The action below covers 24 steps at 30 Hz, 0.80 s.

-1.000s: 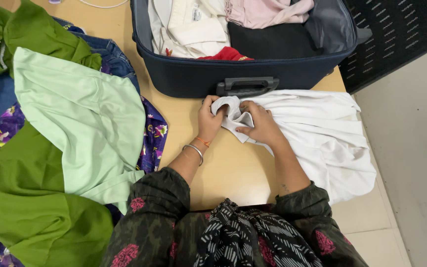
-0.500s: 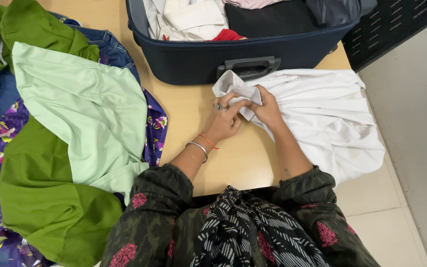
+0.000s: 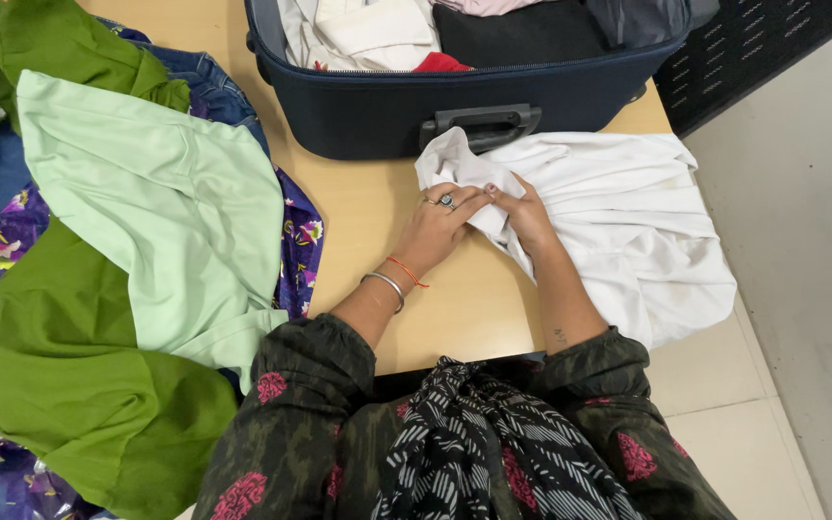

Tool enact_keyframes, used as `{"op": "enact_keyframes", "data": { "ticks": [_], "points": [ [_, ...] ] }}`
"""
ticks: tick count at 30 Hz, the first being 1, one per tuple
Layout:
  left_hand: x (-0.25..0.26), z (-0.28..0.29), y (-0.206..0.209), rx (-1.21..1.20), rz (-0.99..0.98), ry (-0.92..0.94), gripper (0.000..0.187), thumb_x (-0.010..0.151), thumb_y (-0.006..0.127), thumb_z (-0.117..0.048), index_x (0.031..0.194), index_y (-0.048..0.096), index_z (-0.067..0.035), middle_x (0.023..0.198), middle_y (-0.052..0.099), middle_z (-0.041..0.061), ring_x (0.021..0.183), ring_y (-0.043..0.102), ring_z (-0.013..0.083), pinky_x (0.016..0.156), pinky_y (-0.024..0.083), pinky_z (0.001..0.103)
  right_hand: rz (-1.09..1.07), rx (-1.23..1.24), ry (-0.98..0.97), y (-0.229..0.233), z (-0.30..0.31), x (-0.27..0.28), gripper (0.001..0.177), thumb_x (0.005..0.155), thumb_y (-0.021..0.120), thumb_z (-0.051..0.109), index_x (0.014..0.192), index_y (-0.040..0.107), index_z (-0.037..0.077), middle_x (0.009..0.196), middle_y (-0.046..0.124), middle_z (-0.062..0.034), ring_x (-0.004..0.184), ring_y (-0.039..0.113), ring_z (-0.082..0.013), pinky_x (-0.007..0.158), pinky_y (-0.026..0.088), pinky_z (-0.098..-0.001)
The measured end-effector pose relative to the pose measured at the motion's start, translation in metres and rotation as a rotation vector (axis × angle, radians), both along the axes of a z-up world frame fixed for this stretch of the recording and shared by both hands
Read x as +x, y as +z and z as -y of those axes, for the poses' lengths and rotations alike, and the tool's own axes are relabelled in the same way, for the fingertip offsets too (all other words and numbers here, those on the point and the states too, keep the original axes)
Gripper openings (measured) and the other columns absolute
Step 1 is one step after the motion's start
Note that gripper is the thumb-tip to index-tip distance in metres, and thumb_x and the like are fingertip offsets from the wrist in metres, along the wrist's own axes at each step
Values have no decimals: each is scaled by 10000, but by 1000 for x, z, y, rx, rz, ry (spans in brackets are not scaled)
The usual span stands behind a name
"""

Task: The person folds items of clothing including a pink pair of shorts, a red top, a white t-shirt, and a green top by hand, placing each folded item into an open suitcase on a table.

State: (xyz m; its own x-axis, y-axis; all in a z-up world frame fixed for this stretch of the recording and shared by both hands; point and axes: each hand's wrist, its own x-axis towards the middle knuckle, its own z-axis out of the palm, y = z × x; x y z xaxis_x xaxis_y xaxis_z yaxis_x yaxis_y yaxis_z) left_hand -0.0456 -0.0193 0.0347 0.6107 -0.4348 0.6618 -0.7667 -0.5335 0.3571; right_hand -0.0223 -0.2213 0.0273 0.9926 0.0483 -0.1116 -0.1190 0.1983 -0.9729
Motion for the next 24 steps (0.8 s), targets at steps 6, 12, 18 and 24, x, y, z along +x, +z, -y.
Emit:
{"op": "enact_keyframes", "data": {
  "ticks": [6,12,18,24],
  "points": [
    [13,-14,-3,-53,-90,-106,308,722,830,-246,1017,767,-187,977,725,-46,1004,587,253,905,467,417,114,-415,-113,21,-14,-9,253,907,767,121,1111,719,-22,919,750,-77,801,670,-133,693,528,-275],
    [16,-21,23,-124,3,-139,181,829,799,-159,1007,795,-190,980,747,-55,1001,589,241,926,474,391,754,-848,-528,62,14,-5,272,823,928,78,1000,758,-41,916,750,-104,797,698,-151,710,531,-282],
    [10,-26,98,-336,167,-177,172,849,830,-138,1009,776,-168,879,677,-26,914,597,235,896,472,380,1028,-905,-966,182,26,-9,124,895,907,-33,931,810,35,950,756,-74,833,613,-188,671,442,-297],
    [12,-30,128,-420,213,-150,180,862,828,-141,1033,773,-152,871,710,-32,862,580,204,835,420,357,1069,-1049,-293,193,-25,-30,124,985,736,-9,1108,740,11,1090,729,-114,1020,633,-239,900,485,-328]
  ]
}}
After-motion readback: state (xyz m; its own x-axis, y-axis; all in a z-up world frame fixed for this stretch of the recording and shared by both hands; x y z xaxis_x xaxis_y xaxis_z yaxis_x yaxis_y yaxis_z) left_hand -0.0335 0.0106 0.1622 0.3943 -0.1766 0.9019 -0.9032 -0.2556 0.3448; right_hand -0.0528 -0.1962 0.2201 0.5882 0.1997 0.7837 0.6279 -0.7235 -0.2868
